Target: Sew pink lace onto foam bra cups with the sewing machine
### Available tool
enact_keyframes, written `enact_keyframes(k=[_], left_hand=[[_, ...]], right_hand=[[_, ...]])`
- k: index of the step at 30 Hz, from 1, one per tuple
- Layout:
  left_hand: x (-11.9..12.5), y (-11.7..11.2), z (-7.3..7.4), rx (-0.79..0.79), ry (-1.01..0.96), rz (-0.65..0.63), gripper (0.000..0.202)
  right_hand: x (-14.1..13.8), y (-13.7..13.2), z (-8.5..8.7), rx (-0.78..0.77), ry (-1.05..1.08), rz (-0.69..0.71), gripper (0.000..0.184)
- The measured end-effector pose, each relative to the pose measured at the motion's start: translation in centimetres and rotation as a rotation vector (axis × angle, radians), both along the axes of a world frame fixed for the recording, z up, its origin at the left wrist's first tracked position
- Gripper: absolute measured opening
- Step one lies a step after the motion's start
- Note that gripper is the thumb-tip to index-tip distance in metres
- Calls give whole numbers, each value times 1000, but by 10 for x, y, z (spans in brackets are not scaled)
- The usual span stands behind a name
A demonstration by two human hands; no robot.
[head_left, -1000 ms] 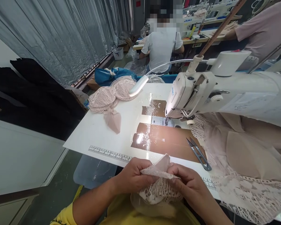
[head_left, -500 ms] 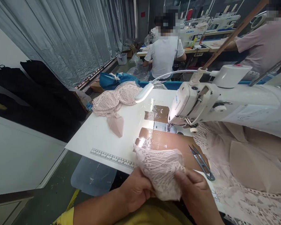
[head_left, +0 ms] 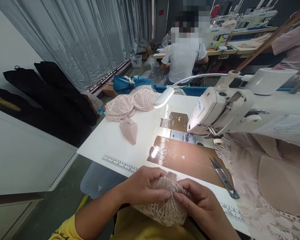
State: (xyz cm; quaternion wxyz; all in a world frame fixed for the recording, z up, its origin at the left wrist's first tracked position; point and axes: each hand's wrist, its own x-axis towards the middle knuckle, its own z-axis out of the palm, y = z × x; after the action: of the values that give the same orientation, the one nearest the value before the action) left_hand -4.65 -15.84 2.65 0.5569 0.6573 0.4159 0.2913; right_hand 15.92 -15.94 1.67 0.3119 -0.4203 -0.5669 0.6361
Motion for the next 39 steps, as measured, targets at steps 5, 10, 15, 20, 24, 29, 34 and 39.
enact_keyframes(k=[5, 10, 15, 20, 24, 29, 34, 39], left_hand=[[5, -7, -15, 36, 12, -28, 27], [3, -5, -8, 71, 0, -48, 27], [3, 1, -5, 184, 78, 17, 27], [6, 4, -8, 204, 130, 8, 19], [7, 5, -10, 208, 173, -42, 25], [9, 4, -7, 289, 213, -11, 23], [13, 5, -5, 342, 249, 0, 22], [14, 6, -9, 291, 173, 7, 23]], right_hand=[[-1, 3, 1, 222, -89, -92, 28], [-4, 1, 0, 180, -109, -210, 31], [-5, -1, -6, 141, -137, -229, 29], [-7, 2, -8, 206, -138, -188, 27], [-8, 4, -7, 308, -133, -254, 23], [-7, 3, -8, 281, -152, -281, 26], [-7, 2, -10, 246, -163, -245, 28], [8, 9, -13, 252, -255, -177, 29]])
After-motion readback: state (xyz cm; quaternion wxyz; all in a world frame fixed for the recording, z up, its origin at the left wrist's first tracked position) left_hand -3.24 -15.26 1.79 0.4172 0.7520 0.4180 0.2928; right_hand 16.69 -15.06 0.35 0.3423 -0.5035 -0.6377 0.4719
